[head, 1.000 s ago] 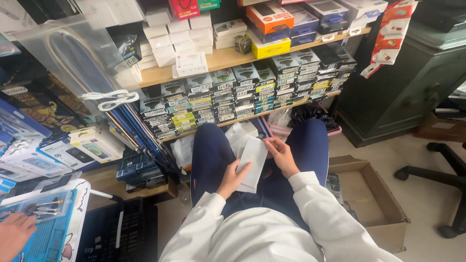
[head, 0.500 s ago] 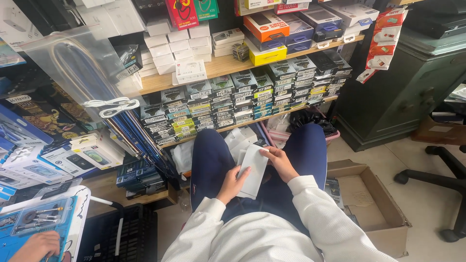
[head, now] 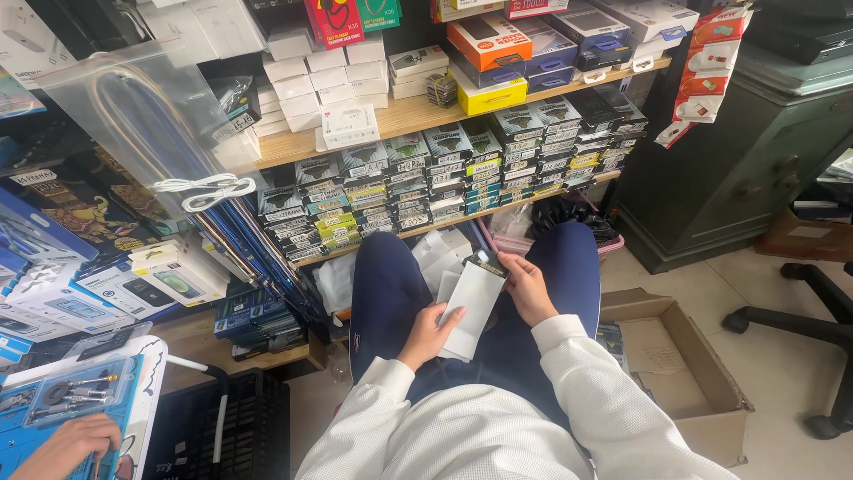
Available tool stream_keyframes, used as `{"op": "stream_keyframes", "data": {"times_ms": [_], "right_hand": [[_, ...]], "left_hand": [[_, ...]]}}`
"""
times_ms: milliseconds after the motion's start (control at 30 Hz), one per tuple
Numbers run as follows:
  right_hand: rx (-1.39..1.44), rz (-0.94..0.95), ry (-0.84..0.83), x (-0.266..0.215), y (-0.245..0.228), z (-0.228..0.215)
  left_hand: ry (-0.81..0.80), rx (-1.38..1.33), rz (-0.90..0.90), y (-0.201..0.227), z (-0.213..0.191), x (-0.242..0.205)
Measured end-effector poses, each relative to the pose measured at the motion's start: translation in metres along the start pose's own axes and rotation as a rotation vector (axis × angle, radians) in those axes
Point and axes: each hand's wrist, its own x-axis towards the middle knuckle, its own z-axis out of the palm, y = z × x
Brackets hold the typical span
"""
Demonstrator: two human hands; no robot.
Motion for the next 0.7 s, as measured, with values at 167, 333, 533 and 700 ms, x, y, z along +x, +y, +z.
{"op": "stream_keyframes", "data": {"times_ms": [167, 333, 533, 700], "right_hand": [[0.008, 0.006, 0.012, -0.011, -0.016, 0.008], [-0.090, 0.035, -0.033, -0.001, 0.007, 0.006], [0.156, -0.014, 0.069, 0.013, -0.001, -0.011], [0.473, 0.027, 0.083, -0.019, -0.046, 0.001]], "left_hand": [[0.027, -0.004, 0.016, 0.026, -0.002, -0.007], [0.054, -0.056, 0.000, 0.034, -0.004, -0.009], [0.055, -0.059, -0.035, 0.044, -0.004, -0.013], [0.142, -0.192, -0.159, 0.060, -0.011, -0.018]]}}
